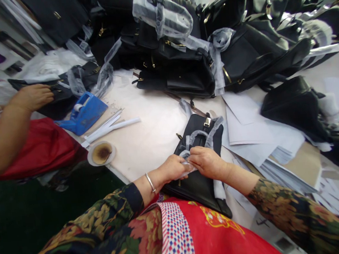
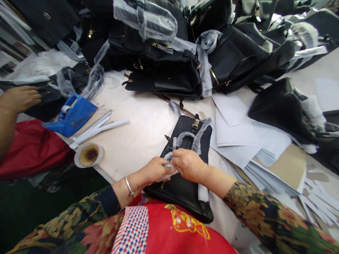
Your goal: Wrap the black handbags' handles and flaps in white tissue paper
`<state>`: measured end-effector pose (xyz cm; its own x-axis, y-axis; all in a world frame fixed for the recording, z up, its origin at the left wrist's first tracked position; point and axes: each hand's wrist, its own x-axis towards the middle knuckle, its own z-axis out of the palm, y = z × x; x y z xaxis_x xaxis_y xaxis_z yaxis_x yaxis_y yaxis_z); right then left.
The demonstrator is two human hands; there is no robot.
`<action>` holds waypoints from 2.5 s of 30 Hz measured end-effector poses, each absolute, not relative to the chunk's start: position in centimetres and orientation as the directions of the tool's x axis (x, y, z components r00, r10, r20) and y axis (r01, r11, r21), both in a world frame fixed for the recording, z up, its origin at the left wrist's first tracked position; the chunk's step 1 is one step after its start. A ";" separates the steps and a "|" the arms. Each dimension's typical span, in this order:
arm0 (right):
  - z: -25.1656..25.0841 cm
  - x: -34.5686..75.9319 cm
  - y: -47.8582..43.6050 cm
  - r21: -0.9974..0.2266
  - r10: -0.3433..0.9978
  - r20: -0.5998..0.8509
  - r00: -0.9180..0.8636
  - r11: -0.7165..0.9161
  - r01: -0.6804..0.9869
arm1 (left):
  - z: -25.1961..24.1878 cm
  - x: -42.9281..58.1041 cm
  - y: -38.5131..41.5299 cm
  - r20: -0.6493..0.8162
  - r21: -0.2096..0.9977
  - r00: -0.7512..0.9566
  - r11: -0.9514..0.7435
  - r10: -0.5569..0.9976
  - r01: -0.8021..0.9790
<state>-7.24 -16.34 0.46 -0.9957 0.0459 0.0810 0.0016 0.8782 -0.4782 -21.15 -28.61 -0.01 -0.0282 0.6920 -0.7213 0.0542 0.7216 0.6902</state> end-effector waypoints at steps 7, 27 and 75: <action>1.1 -6.6 -16.7 -0.526 0.042 0.023 -0.999 0.850 0.024 | -0.5 -21.3 -28.6 -0.739 0.673 -0.024 0.737 0.673 -0.061; 0.7 -5.3 -17.4 -0.412 0.111 0.087 -0.990 0.909 0.065 | 0.1 -21.8 -28.8 -0.681 0.708 0.039 0.672 0.731 -0.216; 4.0 0.4 -22.8 -0.736 0.699 0.061 -0.713 0.514 0.441 | -1.3 -21.1 -30.4 -0.490 0.816 -0.207 0.529 0.847 0.234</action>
